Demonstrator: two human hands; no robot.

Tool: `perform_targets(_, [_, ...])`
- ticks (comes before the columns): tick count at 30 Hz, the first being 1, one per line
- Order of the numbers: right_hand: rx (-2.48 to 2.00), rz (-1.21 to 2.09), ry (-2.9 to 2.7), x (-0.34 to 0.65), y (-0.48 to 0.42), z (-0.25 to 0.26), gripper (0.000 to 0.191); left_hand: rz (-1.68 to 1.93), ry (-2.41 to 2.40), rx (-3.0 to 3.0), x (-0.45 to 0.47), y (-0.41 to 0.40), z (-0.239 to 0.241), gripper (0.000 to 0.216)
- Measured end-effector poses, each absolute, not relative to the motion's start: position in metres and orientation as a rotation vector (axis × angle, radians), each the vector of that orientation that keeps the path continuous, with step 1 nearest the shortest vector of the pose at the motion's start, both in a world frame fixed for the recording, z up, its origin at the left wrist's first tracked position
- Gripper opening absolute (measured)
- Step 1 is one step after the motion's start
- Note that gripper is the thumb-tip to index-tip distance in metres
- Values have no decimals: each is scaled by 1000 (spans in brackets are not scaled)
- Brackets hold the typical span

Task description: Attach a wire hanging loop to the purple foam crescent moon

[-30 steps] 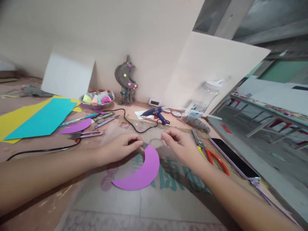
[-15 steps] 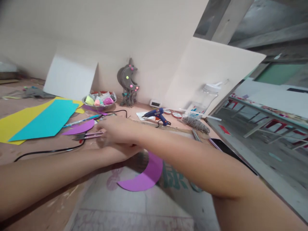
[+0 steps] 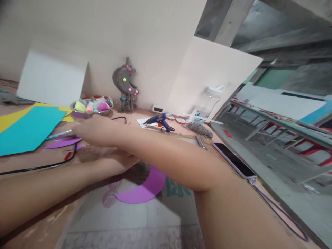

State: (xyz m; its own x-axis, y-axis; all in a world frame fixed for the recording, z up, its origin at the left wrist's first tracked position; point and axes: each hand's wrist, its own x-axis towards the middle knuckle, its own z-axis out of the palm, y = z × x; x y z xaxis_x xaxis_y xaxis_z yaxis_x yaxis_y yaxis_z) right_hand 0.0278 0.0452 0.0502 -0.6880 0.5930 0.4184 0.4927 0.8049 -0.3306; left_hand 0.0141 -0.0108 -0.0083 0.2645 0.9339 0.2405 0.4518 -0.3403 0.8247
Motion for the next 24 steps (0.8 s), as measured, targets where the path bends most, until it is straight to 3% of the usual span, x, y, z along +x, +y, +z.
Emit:
perform_targets(4, [-822,37,-2538,70,36,92,26,761,1019,2060,13,-11,-3,20])
perform_targets(7, [-881,44,-2496,122,12,99,28,714,935,2066,12,-13,-3,18])
perform_targets(15, [-1161,155,-2380,228,-37,38,33,646,845,2116,11,-13,2,21])
perform_targets(24, [-1182,185,-2358,241,-43,2,30,613,910,2217,13,-16,4,20])
